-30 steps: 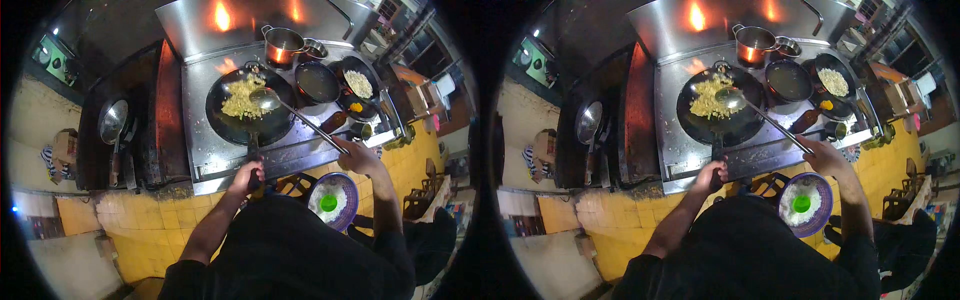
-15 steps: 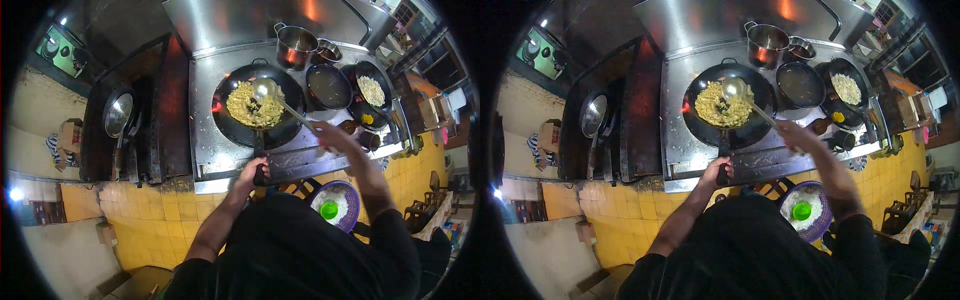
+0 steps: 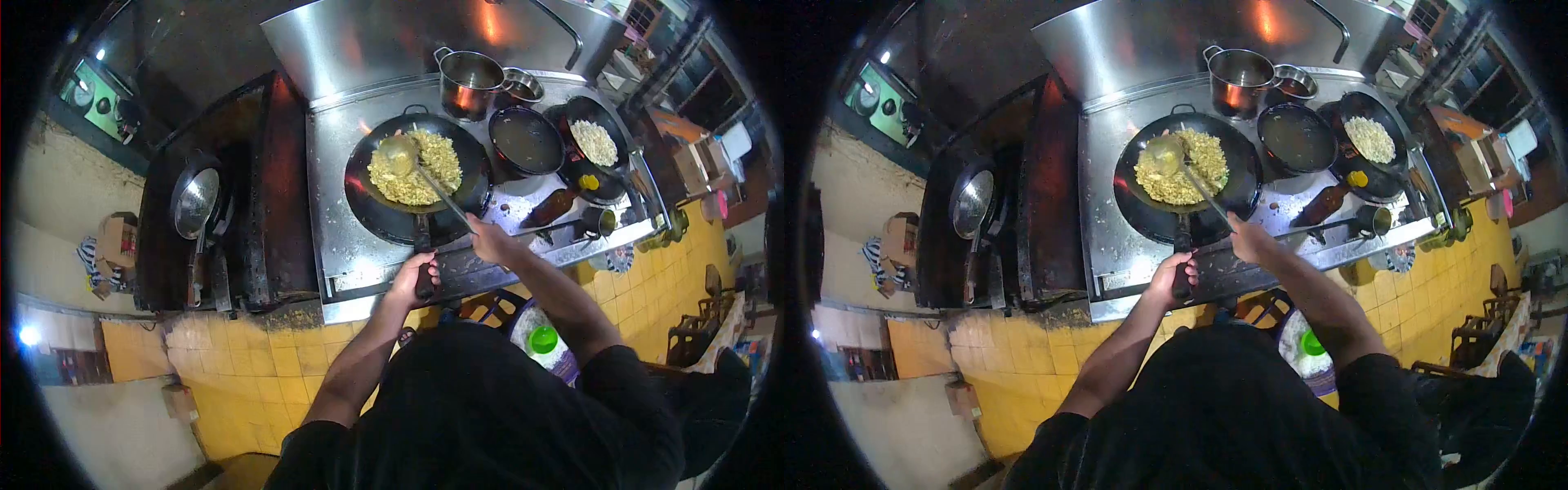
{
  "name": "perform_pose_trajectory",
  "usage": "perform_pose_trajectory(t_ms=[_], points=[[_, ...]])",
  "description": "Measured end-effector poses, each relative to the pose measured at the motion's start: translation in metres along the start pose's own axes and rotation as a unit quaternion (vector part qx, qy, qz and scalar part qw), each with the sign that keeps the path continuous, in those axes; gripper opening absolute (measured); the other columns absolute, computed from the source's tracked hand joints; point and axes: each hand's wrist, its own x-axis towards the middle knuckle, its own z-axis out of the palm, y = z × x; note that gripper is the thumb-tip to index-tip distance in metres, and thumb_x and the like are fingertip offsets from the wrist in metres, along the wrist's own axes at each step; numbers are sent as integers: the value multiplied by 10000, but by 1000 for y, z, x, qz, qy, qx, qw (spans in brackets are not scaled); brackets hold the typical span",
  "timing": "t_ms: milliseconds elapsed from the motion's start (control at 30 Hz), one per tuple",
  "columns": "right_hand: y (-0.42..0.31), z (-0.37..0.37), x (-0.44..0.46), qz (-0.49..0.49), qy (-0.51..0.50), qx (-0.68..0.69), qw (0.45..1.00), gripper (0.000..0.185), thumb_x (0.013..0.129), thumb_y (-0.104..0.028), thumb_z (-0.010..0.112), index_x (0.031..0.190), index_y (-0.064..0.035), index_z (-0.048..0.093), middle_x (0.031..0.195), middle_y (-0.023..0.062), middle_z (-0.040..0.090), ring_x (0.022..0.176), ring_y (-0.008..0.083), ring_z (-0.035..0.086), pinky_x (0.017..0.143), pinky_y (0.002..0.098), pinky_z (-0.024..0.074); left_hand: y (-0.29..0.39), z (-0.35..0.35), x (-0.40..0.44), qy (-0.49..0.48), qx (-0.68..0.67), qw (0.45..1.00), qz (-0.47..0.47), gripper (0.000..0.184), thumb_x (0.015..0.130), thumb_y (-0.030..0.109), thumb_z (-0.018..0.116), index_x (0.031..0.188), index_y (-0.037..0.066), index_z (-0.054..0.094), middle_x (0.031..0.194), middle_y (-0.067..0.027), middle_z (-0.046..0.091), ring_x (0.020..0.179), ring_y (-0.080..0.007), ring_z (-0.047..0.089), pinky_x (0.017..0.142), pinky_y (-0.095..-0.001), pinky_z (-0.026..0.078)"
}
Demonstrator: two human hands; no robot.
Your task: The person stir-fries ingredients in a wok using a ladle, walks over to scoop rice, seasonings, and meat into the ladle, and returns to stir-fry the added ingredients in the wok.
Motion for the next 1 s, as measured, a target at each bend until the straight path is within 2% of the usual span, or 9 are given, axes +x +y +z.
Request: perform_pose_trajectory(t_ms=[67, 100, 267, 367, 433, 467, 600, 733, 1000], points=[[-9, -58, -41, 13, -72, -40, 996, 471, 950, -194, 518, 1412, -116, 465, 973, 319, 655, 837, 413, 672, 740, 491, 528, 2, -1, -1, 11, -19, 1000, -12, 208, 872, 128, 668, 1055, 114, 570, 781, -5, 542, 603, -107, 534, 521, -261, 467], [55, -60, -44, -191, -48, -81, 977, 548, 927, -154, 522, 1465, -172, 420, 990, 285, 668, 863, 420, 673, 772, 487, 534, 4, -3, -3, -8, -30, 999, -11, 192, 870, 113, 665, 1040, 107, 576, 768, -7, 540, 605, -105, 532, 521, -268, 469], [31, -127, -90, 1, 14, -179, 984, 619, 862, -113, 523, 1467, -202, 426, 830, 174, 678, 733, 354, 686, 650, 465, 542, -6, -7, -54, -124, -61, 989, -55, 179, 893, 104, 611, 1066, 77, 576, 729, -13, 546, 600, -108, 530, 528, -244, 424], [-9, -151, -117, 15, 1, -225, 974, 694, 840, -109, 539, 1497, -255, 371, 866, 154, 688, 779, 339, 691, 648, 456, 544, -53, -5, -92, -47, 314, 944, 93, 113, 890, 124, 595, 992, 75, 598, 715, -17, 545, 597, -124, 525, 530, -269, 424], [-77, -200, -160, 51, -61, -230, 970, 743, 813, -109, 580, 1496, -292, 355, 931, 150, 690, 888, 334, 688, 681, 460, 548, -49, 27, -110, 13, 114, 993, -21, 72, 882, 131, 570, 866, 68, 602, 680, -20, 537, 588, -138, 519, 538, -293, 430], [-90, -204, -166, 55, -59, -229, 970, 743, 813, -109, 580, 1496, -292, 355, 931, 150, 690, 888, 334, 688, 681, 460, 548, -33, 16, -87, -158, 139, 978, 9, 82, 860, 117, 578, 791, 73, 584, 669, -20, 530, 589, -144, 520, 540, -292, 431], [-85, -159, -162, 19, -95, -254, 962, 673, 827, -117, 580, 1466, -195, 386, 927, 117, 695, 864, 287, 699, 638, 448, 554, 10, 85, -60, -14, -121, 992, -28, 31, 872, 83, 560, 852, 69, 579, 695, -3, 541, 588, -84, 509, 547, -209, 427], [-53, -108, -149, -33, -51, -259, 964, 663, 853, -120, 556, 1483, -123, 347, 885, 62, 697, 807, 219, 705, 556, 422, 540, -51, 4, -105, -107, 241, 961, 80, 49, 857, 91, 569, 876, 46, 566, 676, -23, 500, 591, -146, 506, 564, -289, 446], [-58, -147, -148, -57, -130, -252, 957, 694, 852, -112, 523, 1509, -139, 299, 806, 106, 687, 737, 311, 696, 551, 459, 539, 10, 66, -51, -30, -92, 995, -33, 113, 814, 43, 627, 738, 53, 543, 655, -1, 524, 569, -116, 509, 563, -245, 435]])
